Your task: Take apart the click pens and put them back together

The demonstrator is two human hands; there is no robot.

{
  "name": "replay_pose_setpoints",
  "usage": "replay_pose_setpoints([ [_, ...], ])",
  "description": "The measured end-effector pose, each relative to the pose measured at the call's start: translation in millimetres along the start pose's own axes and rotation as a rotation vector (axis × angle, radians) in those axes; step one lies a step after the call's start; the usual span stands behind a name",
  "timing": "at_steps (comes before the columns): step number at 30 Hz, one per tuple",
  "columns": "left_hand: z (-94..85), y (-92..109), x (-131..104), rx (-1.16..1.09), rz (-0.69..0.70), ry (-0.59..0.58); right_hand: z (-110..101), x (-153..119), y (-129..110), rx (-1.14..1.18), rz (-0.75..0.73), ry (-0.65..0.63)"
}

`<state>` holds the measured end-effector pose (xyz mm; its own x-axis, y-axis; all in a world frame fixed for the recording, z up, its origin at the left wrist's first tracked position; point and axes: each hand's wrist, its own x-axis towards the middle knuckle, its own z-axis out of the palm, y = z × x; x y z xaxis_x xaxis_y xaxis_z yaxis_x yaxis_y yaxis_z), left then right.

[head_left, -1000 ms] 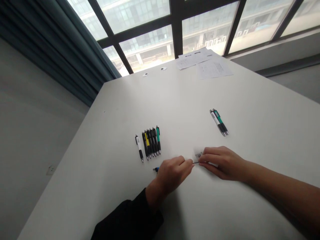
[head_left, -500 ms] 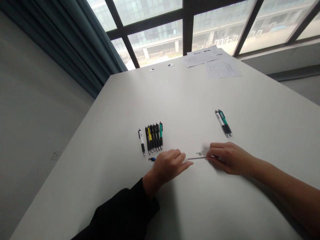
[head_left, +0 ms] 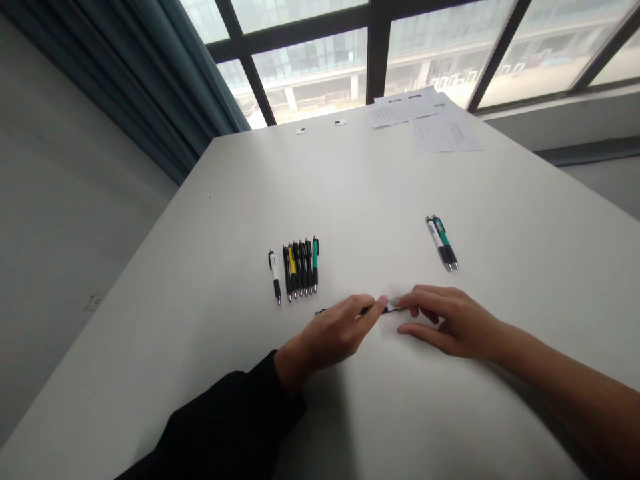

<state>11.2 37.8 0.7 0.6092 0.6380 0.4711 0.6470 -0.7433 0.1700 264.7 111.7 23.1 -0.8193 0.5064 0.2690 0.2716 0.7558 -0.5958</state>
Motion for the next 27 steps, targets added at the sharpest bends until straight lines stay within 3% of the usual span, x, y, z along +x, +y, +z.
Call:
replay_pose_setpoints([
  [5,-3.3,7,1,-0.056,0.078,-0.010,7,1,-6,0.048,0.004,-0.065],
  [13,-2.2,6,-1,-0.130,0.022,-0.010,-3,0,-1,0.088,0.080,-0.139],
  [21,1.1,19,-1,-0.192,-0.005,0.052,13,0,-10,0.096,0.044,-0.152],
  [27,-3.8,18,0,-0.160,0.005,0.041,-5,-3,2,0.044,0.071,-0.240],
])
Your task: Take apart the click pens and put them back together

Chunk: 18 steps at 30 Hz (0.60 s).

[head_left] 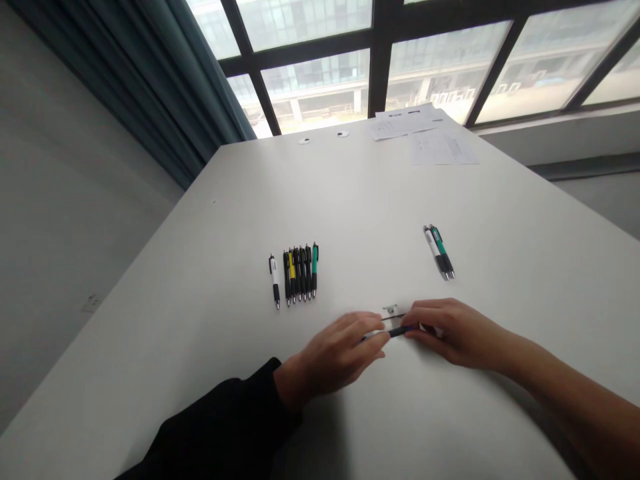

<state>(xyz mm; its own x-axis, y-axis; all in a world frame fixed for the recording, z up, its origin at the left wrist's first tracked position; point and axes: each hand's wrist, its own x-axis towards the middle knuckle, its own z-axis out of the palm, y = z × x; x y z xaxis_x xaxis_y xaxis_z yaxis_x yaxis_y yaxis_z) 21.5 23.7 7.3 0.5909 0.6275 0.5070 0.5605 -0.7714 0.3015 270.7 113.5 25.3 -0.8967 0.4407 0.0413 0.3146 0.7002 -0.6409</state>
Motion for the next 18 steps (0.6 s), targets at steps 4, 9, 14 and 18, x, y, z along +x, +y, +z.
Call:
replay_pose_setpoints([
  [4,-5.5,-9,-6,0.090,-0.073,-0.014,-10,-1,4,-0.037,0.077,-0.083],
  [9,-9.6,-18,-15,0.100,-0.130,-0.052,-14,-1,3,-0.051,0.131,-0.111],
  [14,-9.0,-22,-21,0.063,-0.169,-0.096,-17,-4,7,-0.030,0.147,-0.101],
  [18,-7.8,-24,-22,0.051,-0.188,-0.118,-17,-4,10,-0.015,0.140,-0.096],
])
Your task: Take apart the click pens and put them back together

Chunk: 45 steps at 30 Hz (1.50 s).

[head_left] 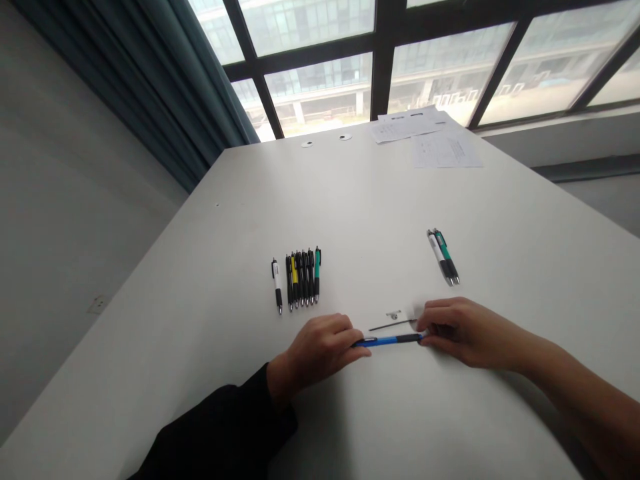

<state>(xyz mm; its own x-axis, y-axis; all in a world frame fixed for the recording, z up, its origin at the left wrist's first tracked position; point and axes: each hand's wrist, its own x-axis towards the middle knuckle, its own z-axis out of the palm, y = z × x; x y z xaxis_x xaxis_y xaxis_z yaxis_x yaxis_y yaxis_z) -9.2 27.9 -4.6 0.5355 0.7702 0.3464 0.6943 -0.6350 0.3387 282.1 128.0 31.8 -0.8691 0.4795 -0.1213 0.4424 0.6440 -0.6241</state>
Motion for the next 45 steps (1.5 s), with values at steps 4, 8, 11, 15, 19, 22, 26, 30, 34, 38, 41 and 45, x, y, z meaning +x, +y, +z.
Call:
replay_pose_setpoints([
  [4,0.6,-1,0,-0.059,-0.009,0.020,-1,1,1,0.029,-0.008,0.005],
  [8,0.0,-1,0,-0.087,0.000,-0.001,-6,-1,3,0.061,-0.013,-0.021],
  [11,-1.0,0,0,-0.084,-0.006,0.008,-9,-4,4,0.063,-0.015,-0.020],
  [15,-1.3,-1,0,-0.093,-0.107,0.104,-7,-4,5,0.064,0.009,0.051],
  [19,-0.9,0,2,-0.063,-0.223,0.198,0,-1,9,0.063,0.042,0.165],
  [22,-0.9,1,3,-0.059,-0.266,0.233,4,1,11,0.052,0.037,0.192],
  [26,-1.1,1,3,-0.067,-0.264,0.254,6,4,11,0.049,0.014,0.212],
  [30,-0.7,2,4,-0.075,-0.208,0.218,9,6,9,0.012,-0.007,0.236],
  [34,0.0,4,3,-0.077,-0.115,0.168,13,7,10,-0.049,-0.017,0.217],
  [38,-0.6,4,3,-0.031,-0.024,0.133,11,5,8,-0.073,-0.017,0.186],
  [41,-2.0,3,2,-0.016,-0.021,0.155,6,4,7,0.001,0.007,0.175],
  [45,-1.7,2,2,0.007,-0.050,0.168,5,3,7,0.076,0.078,0.324],
])
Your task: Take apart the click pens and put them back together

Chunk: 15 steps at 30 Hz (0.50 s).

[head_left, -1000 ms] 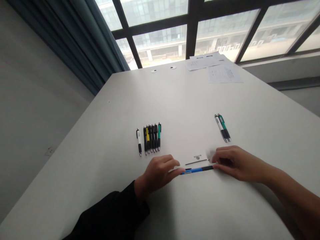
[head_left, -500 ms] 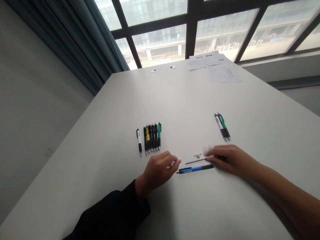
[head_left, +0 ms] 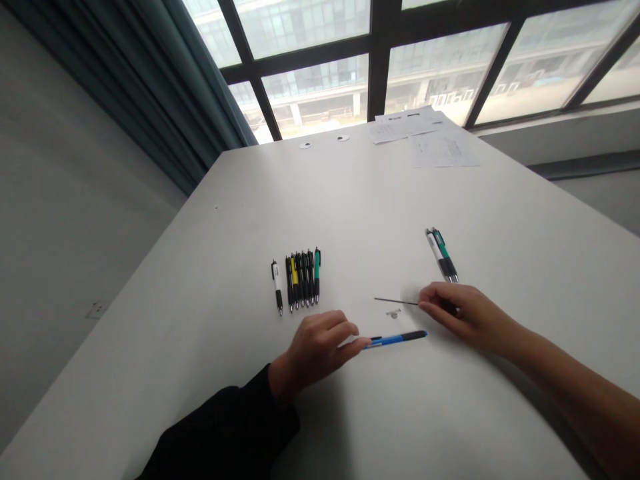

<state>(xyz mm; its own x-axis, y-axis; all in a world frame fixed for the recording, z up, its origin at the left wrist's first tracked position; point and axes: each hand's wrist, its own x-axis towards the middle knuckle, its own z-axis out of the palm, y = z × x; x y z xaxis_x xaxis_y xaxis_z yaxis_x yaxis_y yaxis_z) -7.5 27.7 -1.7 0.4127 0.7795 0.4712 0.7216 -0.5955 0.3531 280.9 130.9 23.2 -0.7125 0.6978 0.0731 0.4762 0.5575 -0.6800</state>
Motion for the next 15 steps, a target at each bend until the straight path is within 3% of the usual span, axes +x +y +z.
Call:
replay_pose_setpoints([
  [3,3.4,2,1,0.011,0.010,-0.081,6,0,1,0.010,0.034,0.111],
  [8,6.7,6,6,0.007,-0.021,-0.245,15,0,-3,0.233,0.129,0.122],
  [15,-5.7,0,11,-0.474,-0.289,-0.185,15,0,3,0.958,0.361,0.310],
])
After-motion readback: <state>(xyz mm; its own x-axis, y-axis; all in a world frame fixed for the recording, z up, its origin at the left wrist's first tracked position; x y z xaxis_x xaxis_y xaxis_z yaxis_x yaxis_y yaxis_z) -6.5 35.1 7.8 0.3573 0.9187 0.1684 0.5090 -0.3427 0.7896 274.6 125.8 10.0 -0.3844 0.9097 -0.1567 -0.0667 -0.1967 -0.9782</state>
